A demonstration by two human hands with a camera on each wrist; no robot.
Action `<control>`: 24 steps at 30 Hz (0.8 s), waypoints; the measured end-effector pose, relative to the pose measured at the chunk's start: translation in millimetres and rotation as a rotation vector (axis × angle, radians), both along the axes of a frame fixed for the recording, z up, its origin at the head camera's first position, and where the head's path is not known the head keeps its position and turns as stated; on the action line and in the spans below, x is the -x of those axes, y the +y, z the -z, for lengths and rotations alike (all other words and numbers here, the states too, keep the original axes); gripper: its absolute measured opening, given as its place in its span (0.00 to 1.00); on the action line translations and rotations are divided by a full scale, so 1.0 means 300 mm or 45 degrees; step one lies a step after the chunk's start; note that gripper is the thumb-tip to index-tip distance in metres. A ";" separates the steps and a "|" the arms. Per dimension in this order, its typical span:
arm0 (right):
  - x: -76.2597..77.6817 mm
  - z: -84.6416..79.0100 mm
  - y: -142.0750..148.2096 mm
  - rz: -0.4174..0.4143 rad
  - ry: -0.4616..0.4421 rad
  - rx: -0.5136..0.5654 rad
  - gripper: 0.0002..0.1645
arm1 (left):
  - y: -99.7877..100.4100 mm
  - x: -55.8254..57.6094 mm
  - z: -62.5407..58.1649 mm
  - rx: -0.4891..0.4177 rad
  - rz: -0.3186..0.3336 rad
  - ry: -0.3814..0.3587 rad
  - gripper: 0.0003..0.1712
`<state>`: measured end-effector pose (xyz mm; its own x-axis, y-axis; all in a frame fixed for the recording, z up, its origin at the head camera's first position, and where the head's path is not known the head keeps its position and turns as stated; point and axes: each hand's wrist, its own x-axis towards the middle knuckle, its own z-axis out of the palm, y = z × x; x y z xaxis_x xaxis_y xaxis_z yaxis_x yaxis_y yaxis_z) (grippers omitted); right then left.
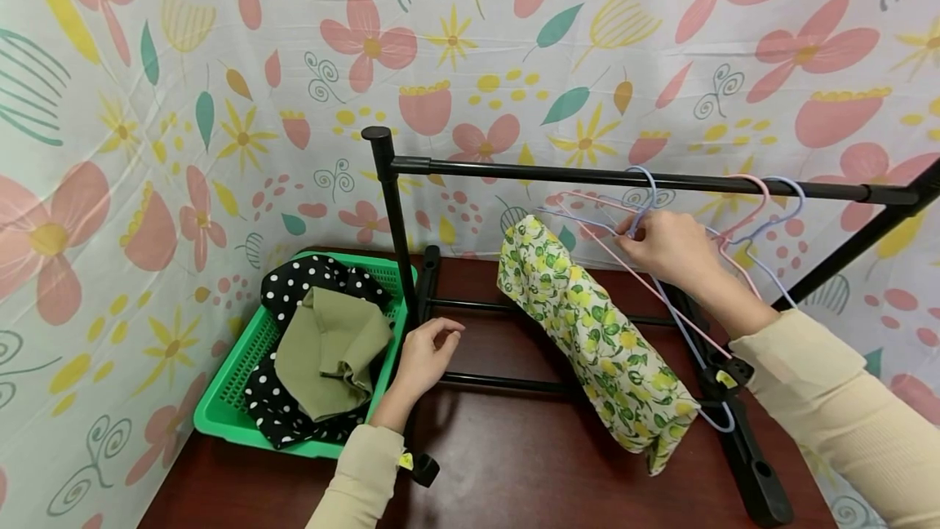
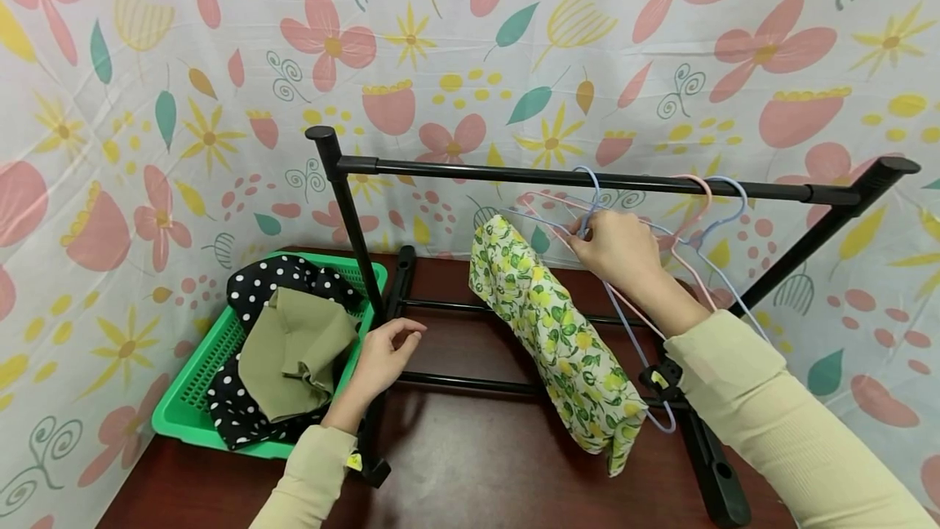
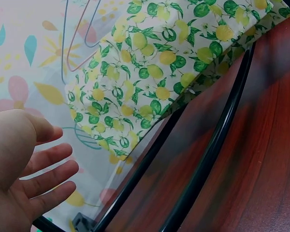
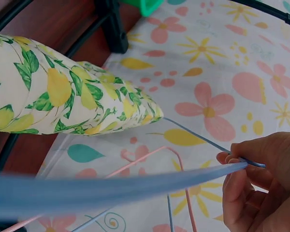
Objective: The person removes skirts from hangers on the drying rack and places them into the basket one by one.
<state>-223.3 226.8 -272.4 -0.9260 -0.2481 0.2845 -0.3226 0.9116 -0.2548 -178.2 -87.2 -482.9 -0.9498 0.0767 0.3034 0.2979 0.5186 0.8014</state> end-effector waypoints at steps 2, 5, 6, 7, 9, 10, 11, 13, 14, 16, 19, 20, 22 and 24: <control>0.000 0.002 -0.002 0.005 0.010 -0.003 0.13 | 0.004 0.000 0.005 -0.003 0.003 -0.005 0.07; -0.001 0.003 -0.008 0.012 0.022 0.001 0.16 | 0.011 0.001 0.010 -0.009 0.008 -0.014 0.07; -0.001 0.003 -0.009 0.013 0.029 0.000 0.17 | 0.013 0.001 0.010 -0.010 0.009 -0.013 0.07; -0.001 0.003 -0.012 0.017 0.034 0.005 0.19 | 0.016 0.002 0.011 -0.008 0.010 -0.011 0.07; 0.000 0.000 -0.018 0.011 0.051 0.013 0.19 | 0.020 0.003 0.010 -0.007 0.010 -0.010 0.07; 0.000 -0.002 -0.020 0.010 0.060 0.014 0.20 | 0.022 0.004 0.010 -0.004 0.009 -0.005 0.07; 0.000 -0.004 -0.023 0.007 0.072 0.016 0.18 | 0.024 0.005 0.009 -0.003 0.008 -0.005 0.07; -0.001 -0.009 -0.029 -0.002 0.093 0.021 0.15 | 0.028 0.006 0.010 0.000 0.011 0.005 0.07; -0.001 -0.011 -0.033 -0.004 0.105 0.021 0.14 | 0.029 0.007 0.010 -0.004 0.012 0.002 0.07; -0.003 -0.016 -0.039 0.004 0.123 0.022 0.14 | 0.033 0.008 0.012 -0.009 0.016 0.003 0.07; -0.003 -0.023 -0.050 0.008 0.154 0.023 0.13 | 0.038 0.012 0.018 -0.013 0.011 0.001 0.07; -0.003 -0.026 -0.053 0.004 0.166 0.020 0.14 | 0.040 0.014 0.021 -0.014 0.008 0.000 0.07; -0.005 -0.030 -0.060 -0.006 0.185 0.021 0.16 | 0.044 0.018 0.026 -0.014 0.000 0.001 0.07; -0.006 -0.034 -0.066 -0.014 0.204 0.022 0.17 | 0.048 0.022 0.031 -0.019 0.002 0.004 0.06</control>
